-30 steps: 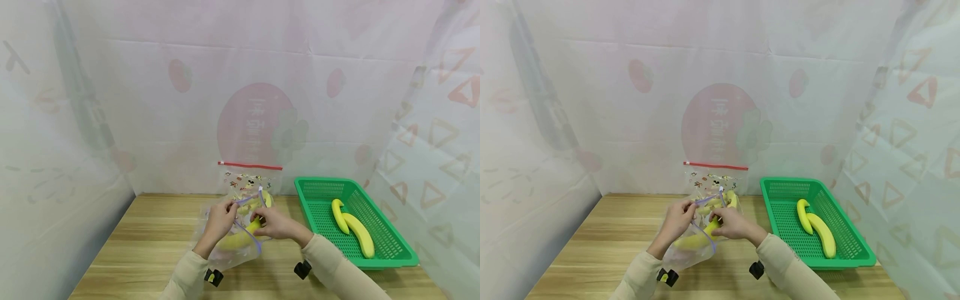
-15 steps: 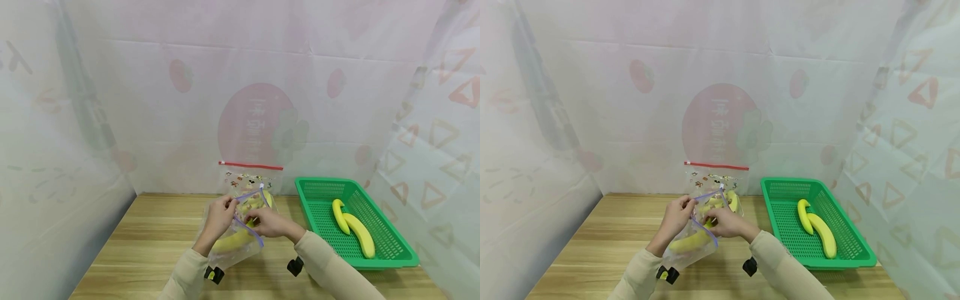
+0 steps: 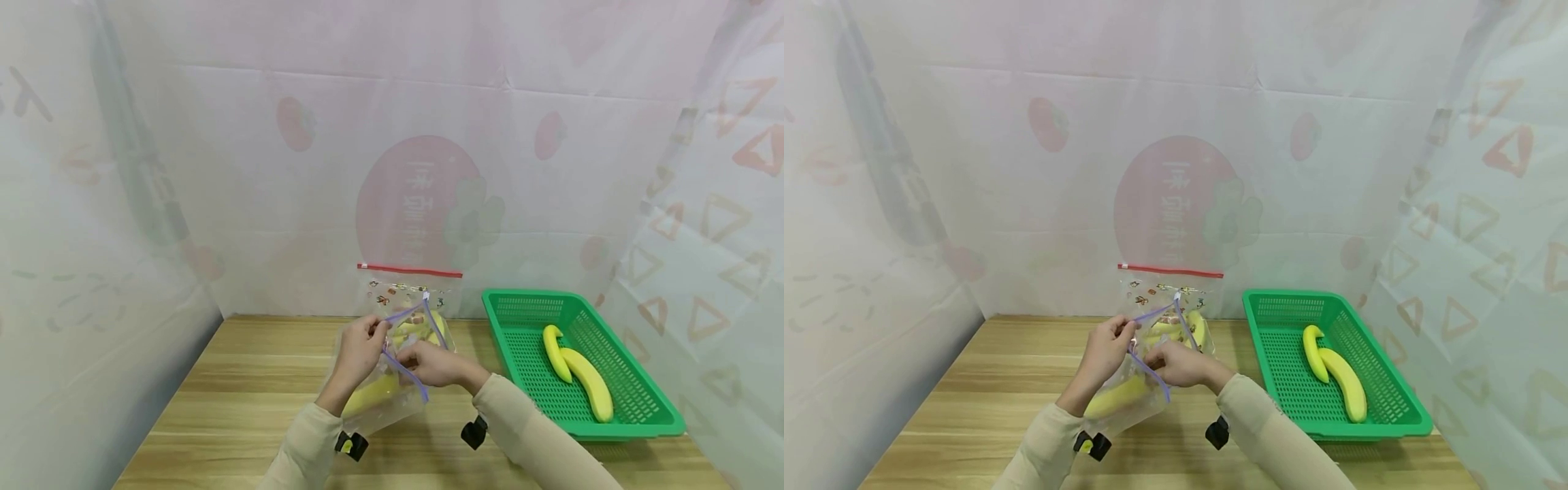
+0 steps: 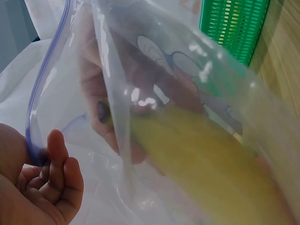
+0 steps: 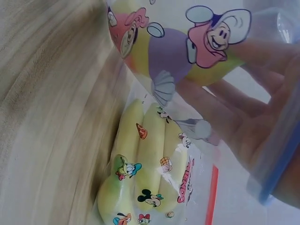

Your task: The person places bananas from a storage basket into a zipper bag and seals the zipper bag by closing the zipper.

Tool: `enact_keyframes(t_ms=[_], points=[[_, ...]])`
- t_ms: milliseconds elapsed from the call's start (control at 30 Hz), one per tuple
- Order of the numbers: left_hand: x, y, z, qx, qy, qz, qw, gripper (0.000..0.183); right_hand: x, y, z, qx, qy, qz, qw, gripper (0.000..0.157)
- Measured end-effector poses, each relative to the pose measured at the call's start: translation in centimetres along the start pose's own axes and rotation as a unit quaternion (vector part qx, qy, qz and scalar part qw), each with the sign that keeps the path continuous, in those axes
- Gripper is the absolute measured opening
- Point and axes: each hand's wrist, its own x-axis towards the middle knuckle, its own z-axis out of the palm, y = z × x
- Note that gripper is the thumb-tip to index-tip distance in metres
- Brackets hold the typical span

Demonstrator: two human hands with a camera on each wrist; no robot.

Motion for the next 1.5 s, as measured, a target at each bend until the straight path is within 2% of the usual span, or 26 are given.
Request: enact_keyframes(t_ms=[267,400,567,833,1033,1267,1500], points=[[0.1,0.2,0.0,0.000,0.012,0.004,0.9999,0.018,0.3,0.2,0.3,0.010,0.018,0.039,0.999,0.007],[0.2,0.1,0.0,0.002,0.014,0.004,0.9999,0.018,0.3,0.3,0.3,0.013,0.019,0.037,0.999,0.010],[0.3,-0.1,0.0,0.002,0.017,0.003,0.9998,0.018,-0.2,0.2,-0.3,-0.011,0.038,0.017,0.999,0.013],[0.3,-0.4,0.2,0.004,0.022,0.017,0.9996,0.017,-2.5,-0.4,-3.0,0.033,0.052,0.036,0.997,0.017],[0.2,-1.0,0.5,0.003,0.014,0.023,0.9996,0.017,-4.5,0.4,-5.8,0.019,0.085,0.070,0.994,0.019],[0.0,-1.2,0.4,-0.008,-0.020,0.013,0.9997,0.017,-6.6,2.0,-8.9,-0.003,0.155,0.108,0.982,0.019],[-0.2,-1.4,0.2,-0.016,-0.042,0.018,0.9988,0.017,-8.4,3.7,-11.3,-0.014,0.235,0.174,0.956,0.022]])
